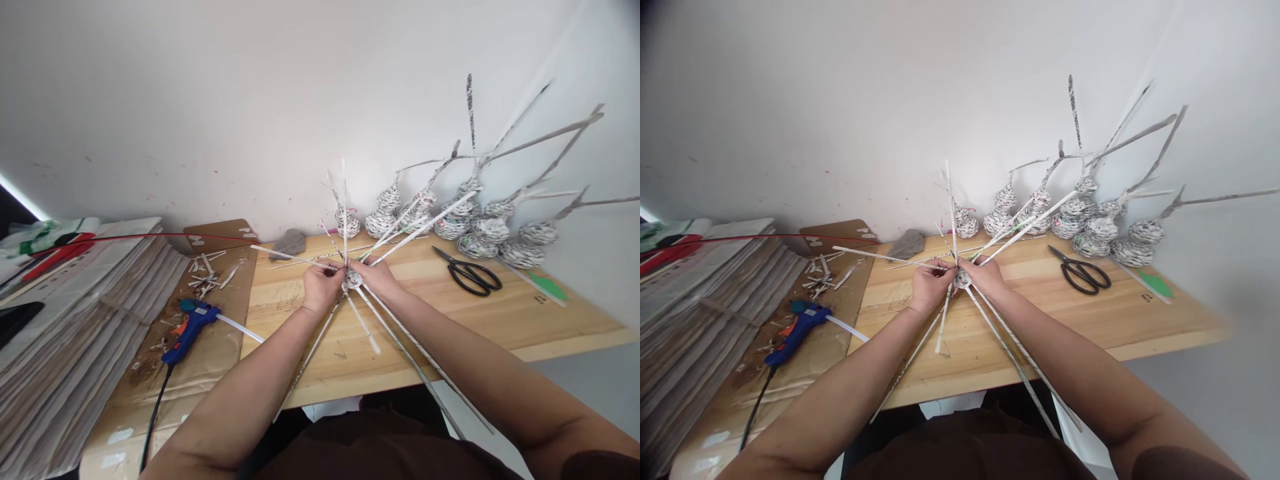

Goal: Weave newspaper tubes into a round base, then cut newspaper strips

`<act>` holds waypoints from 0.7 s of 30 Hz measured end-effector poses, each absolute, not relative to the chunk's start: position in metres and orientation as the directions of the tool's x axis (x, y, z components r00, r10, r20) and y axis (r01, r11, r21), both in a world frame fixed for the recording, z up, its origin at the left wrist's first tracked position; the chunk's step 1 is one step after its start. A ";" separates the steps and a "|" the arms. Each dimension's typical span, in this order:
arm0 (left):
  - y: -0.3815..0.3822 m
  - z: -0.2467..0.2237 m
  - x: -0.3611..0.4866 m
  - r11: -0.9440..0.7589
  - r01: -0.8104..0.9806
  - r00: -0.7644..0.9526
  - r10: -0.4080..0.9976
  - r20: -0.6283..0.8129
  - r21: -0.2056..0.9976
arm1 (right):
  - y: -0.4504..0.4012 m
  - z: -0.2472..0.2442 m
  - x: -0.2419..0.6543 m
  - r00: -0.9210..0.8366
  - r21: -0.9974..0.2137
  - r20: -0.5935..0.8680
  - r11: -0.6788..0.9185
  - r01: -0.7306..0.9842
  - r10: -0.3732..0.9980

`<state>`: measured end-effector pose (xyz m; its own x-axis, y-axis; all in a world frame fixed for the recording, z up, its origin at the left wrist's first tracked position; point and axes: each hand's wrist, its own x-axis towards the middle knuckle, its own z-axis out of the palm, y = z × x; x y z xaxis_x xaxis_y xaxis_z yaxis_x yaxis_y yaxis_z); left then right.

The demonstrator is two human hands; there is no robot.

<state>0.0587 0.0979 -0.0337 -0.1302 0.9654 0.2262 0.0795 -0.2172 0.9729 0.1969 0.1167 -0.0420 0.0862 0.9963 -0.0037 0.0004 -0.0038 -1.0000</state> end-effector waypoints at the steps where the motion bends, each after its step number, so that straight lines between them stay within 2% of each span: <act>1: 0.098 -0.033 0.058 -0.203 0.109 -0.139 0.966 0.217 0.973 | 0.115 -0.040 0.197 0.095 -1.000 -0.022 -0.022 0.003 0.995; 6: 0.097 -0.029 0.056 -0.214 0.236 -0.144 0.957 0.252 0.948 | 0.106 -0.029 0.196 0.055 -0.999 -0.032 -0.033 0.022 0.998; 9: 0.096 -0.029 0.056 -0.237 0.212 -0.114 0.958 0.265 0.948 | 0.105 -0.028 0.196 0.088 -0.995 0.026 0.018 0.101 0.996; 14: 0.101 -0.037 0.054 -0.139 0.022 -0.071 0.988 0.140 0.990 | 0.107 -0.027 0.199 0.035 -0.988 0.112 0.108 0.111 0.993; 21: 0.103 -0.037 0.054 -0.014 -0.310 -0.019 1.000 0.008 0.950 | 0.110 -0.029 0.202 0.017 -0.986 0.091 0.088 0.144 0.996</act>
<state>0.0542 0.1026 -0.0368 -0.0190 0.9998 0.0080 -0.3105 -0.0136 0.9505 0.2016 0.1103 -0.0289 0.0166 0.9957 0.0913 0.1442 0.0880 -0.9856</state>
